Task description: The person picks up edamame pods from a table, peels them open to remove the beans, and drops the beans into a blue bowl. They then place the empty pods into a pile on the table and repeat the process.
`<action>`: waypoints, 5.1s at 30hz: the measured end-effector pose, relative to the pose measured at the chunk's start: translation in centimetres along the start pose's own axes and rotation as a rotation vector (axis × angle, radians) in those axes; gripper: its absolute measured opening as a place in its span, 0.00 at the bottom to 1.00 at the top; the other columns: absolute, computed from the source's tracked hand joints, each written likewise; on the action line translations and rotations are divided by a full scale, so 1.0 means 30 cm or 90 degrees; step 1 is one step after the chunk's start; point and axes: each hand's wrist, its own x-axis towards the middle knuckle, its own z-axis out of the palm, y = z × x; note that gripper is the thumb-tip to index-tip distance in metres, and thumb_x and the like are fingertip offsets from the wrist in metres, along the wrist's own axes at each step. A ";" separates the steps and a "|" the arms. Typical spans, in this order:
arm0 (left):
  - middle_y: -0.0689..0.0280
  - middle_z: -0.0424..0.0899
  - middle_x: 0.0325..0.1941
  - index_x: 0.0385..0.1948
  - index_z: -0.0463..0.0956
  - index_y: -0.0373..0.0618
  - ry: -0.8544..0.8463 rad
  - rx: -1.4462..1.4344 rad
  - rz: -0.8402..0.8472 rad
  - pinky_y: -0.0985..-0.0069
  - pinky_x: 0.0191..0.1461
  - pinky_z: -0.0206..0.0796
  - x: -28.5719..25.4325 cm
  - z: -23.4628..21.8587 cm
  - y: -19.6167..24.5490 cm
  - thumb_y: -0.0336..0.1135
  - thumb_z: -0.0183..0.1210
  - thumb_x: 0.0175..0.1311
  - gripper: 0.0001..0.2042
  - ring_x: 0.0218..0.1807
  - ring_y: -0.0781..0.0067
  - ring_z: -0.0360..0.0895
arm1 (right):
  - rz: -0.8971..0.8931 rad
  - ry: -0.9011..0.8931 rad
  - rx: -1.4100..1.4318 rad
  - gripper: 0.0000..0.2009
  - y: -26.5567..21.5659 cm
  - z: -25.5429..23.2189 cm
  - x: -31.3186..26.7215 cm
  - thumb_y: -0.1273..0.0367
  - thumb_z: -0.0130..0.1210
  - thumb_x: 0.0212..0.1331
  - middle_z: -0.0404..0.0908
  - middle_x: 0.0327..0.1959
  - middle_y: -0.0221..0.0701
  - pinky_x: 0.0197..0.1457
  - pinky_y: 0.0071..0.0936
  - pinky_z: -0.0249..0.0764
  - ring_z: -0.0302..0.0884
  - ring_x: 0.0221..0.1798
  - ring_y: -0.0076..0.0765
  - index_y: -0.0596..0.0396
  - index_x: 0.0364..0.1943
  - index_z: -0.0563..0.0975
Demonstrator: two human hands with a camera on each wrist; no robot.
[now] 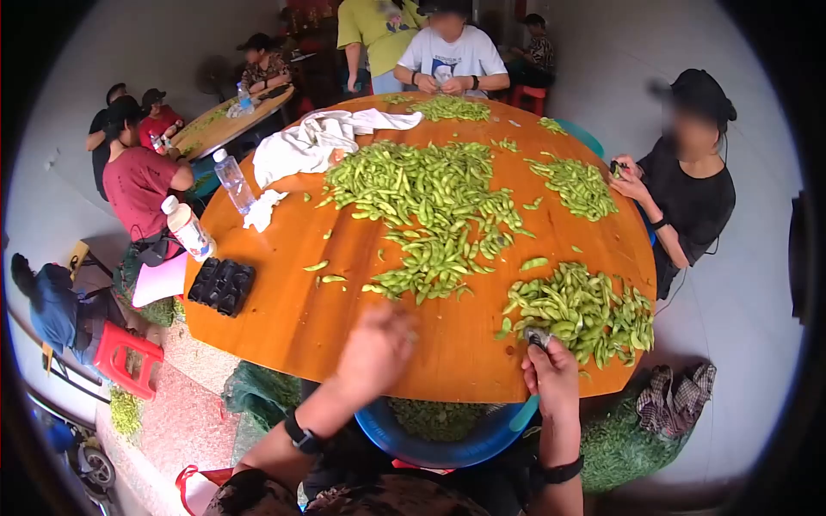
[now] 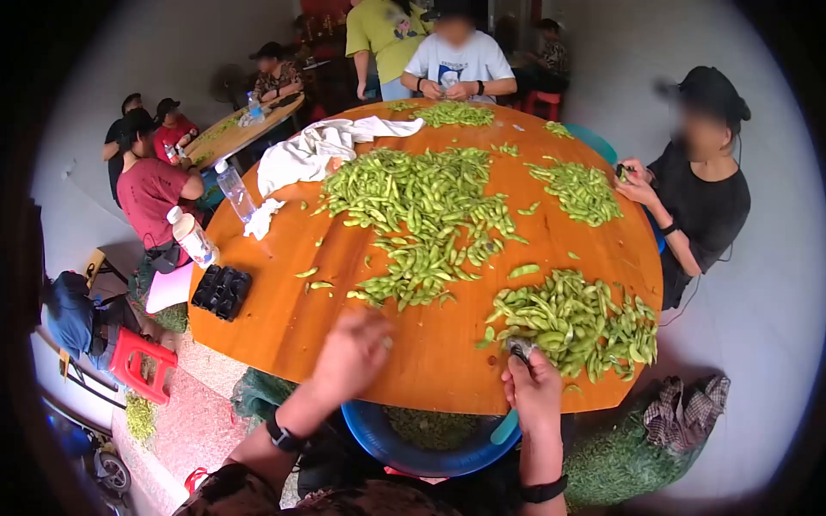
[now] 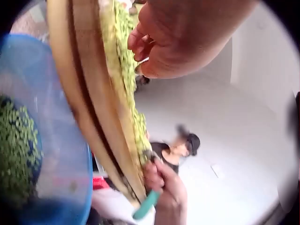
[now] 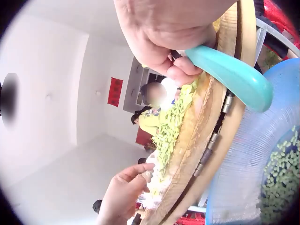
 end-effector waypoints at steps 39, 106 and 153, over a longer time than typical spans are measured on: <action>0.61 0.80 0.34 0.51 0.76 0.39 -0.078 -0.382 -0.124 0.78 0.37 0.71 -0.016 0.089 0.143 0.19 0.57 0.57 0.17 0.32 0.74 0.79 | -0.042 -0.178 -0.122 0.07 -0.034 0.211 -0.124 0.71 0.51 0.65 0.76 0.22 0.25 0.19 0.17 0.67 0.70 0.17 0.15 0.59 0.42 0.75; 0.54 0.76 0.42 0.37 0.78 0.39 0.037 0.183 -0.076 0.60 0.46 0.71 0.160 0.070 -0.159 0.23 0.55 0.51 0.10 0.44 0.47 0.75 | -0.268 0.049 -0.382 0.05 0.022 0.061 -0.052 0.75 0.53 0.58 0.76 0.27 0.48 0.32 0.35 0.72 0.78 0.30 0.54 0.62 0.36 0.74; 0.61 0.80 0.35 0.48 0.76 0.41 -0.117 -0.443 -0.188 0.77 0.30 0.72 -0.042 0.063 0.137 0.21 0.52 0.62 0.14 0.25 0.72 0.78 | 0.073 -0.212 -0.041 0.08 0.011 0.227 -0.137 0.69 0.51 0.66 0.75 0.24 0.24 0.21 0.17 0.66 0.68 0.18 0.15 0.56 0.44 0.76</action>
